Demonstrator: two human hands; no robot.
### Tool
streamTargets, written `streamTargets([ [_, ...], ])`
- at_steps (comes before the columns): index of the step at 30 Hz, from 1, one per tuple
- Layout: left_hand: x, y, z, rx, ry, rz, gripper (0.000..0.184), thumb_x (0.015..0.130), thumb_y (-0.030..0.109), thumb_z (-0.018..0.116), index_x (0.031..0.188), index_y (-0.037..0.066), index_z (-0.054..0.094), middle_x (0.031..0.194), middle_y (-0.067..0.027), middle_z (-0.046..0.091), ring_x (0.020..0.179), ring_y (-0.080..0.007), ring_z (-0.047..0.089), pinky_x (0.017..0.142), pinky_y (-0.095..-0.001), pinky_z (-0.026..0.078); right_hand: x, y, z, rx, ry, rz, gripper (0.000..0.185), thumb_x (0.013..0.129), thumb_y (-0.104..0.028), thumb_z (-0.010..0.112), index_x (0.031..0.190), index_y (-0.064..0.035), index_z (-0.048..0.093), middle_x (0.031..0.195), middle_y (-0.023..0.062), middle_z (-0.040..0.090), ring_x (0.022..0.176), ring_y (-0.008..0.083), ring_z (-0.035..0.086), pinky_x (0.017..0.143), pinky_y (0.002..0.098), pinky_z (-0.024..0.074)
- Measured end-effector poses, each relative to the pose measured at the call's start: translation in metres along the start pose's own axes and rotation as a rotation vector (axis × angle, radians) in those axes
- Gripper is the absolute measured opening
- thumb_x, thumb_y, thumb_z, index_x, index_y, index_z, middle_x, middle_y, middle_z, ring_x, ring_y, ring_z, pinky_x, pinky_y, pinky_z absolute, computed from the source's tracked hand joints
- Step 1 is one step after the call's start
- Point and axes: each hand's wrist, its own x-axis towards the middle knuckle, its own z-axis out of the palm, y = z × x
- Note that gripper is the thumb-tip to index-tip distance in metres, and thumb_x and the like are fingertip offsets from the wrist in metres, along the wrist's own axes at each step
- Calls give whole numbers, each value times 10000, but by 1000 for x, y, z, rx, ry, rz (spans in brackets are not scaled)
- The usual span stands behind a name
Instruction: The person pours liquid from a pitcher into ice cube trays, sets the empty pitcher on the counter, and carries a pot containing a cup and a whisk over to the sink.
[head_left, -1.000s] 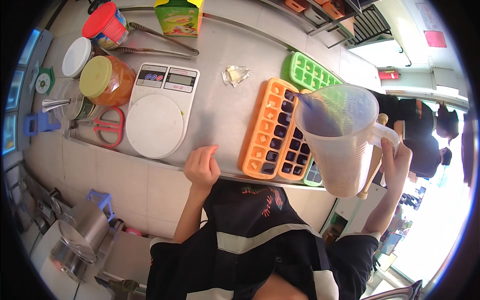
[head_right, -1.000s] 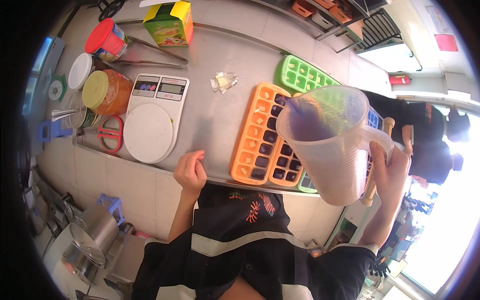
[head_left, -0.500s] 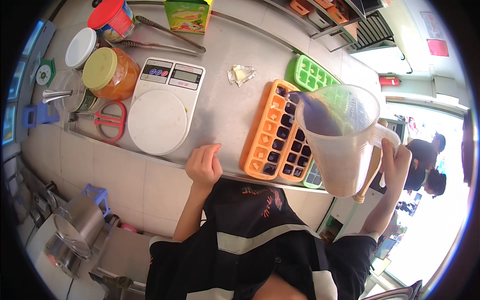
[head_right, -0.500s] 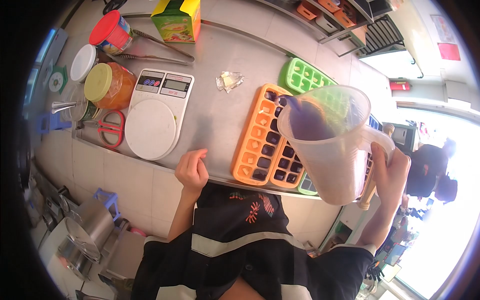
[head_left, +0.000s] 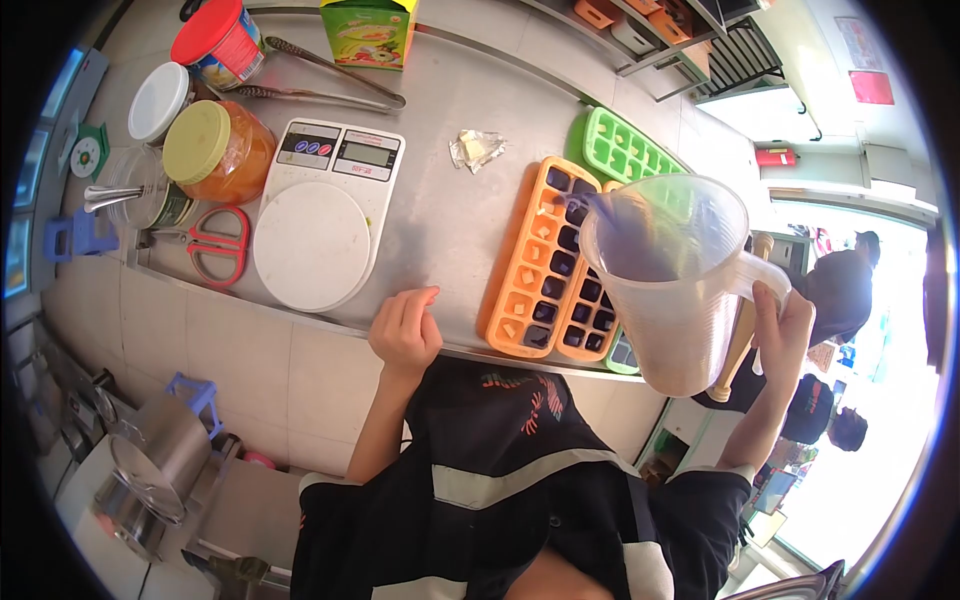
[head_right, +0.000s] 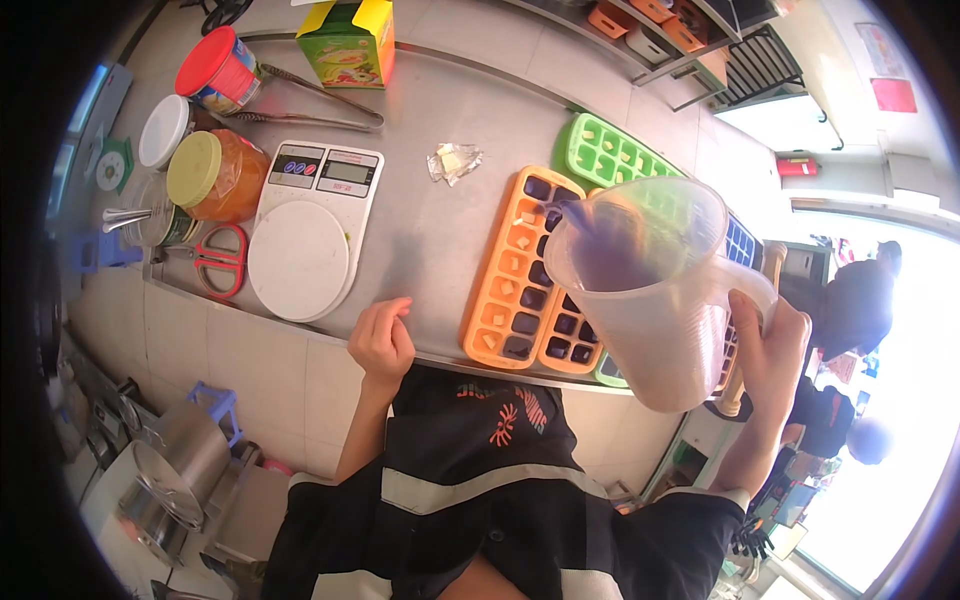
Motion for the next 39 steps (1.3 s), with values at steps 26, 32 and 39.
streamTargets([
  [26, -2, -4, 2, 22, 41, 37, 250, 570, -35, 441, 743, 88, 573, 638, -5, 539, 525, -170, 493, 453, -264, 387, -1, -1, 6, -14, -35, -39, 297, 725, -201, 600, 621, 69, 532, 417, 44, 440, 380, 67, 378, 376, 227, 303],
  [32, -2, -2, 1, 24, 42, 37, 247, 573, -37, 439, 738, 89, 573, 637, -5, 542, 522, -170, 492, 448, -262, 383, -8, -7, 8, 2, -50, -26, 255, 718, -185, 600, 673, 64, 566, 434, 59, 481, 373, 87, 427, 390, 230, 334],
  [39, -2, 0, -1, 6, 7, 5, 241, 599, -53, 426, 754, 58, 573, 627, -38, 547, 552, -192, 515, 480, -271, 397, -14, -8, 8, -6, -65, -39, 232, 702, -164, 605, 709, 66, 574, 460, 79, 499, 391, 93, 427, 409, 238, 343],
])
